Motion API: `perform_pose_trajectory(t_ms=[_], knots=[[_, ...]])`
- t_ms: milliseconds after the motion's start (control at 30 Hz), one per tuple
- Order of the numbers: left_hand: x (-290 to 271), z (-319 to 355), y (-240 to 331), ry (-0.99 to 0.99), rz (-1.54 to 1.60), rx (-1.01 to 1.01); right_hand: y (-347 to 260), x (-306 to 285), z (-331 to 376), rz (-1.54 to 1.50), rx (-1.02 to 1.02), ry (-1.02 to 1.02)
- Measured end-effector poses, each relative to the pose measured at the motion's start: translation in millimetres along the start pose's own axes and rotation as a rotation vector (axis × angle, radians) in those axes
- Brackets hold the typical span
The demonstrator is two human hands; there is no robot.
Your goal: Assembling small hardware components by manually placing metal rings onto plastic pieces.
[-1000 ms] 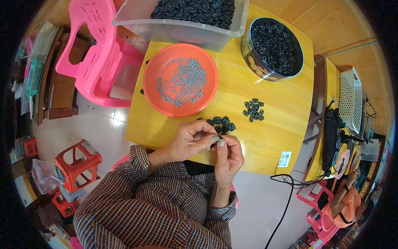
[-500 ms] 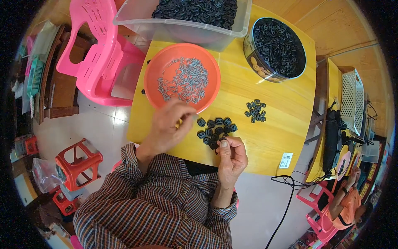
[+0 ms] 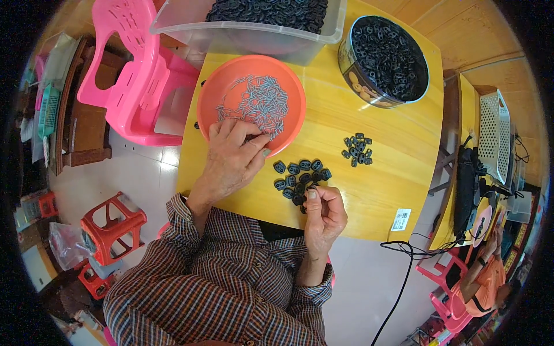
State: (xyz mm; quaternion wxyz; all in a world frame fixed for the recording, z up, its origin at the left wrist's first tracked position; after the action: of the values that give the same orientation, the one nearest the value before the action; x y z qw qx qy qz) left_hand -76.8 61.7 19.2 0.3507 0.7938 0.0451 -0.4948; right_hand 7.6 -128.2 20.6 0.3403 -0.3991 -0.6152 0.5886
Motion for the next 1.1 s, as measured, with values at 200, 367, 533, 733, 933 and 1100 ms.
perform_pose_trajectory(t_ms=[200, 367, 533, 733, 933, 1100], knots=[[3.0, 0.3, -3.0, 0.027, 0.025, 0.033, -0.9, 0.5, -1.5, -0.019, 0.018, 0.010], [0.6, -1.6, 0.1, 0.031, 0.046, 0.044, 2.3, -3.3, -1.6, 0.009, -0.014, 0.012], [1.8, -3.4, 1.0, 0.074, 0.116, 0.084, 0.8, -2.6, -1.7, -0.037, 0.009, 0.022], [2.7, -1.1, -0.5, 0.076, 0.137, 0.076, 1.4, -3.0, -1.9, -0.039, 0.001, 0.012], [4.4, 0.1, 0.1, 0.058, 0.154, 0.049, 2.7, -6.0, -1.7, -0.018, -0.012, 0.007], [2.3, 0.1, -0.3, 0.030, 0.195, 0.057, 3.2, -6.9, -0.7, -0.018, -0.024, 0.039]])
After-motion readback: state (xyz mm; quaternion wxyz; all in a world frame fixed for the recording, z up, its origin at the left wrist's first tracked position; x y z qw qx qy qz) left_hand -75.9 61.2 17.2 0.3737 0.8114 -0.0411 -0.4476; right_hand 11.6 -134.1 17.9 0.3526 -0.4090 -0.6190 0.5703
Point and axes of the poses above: each hand's wrist, its own z-axis away from the middle knuckle, its own x-axis out of the palm, y = z × x, the point moved 1 cm from there along -z, towards the middle knuckle, and after that the axes turned 12 degrees about -x, right-handed, at the moved point
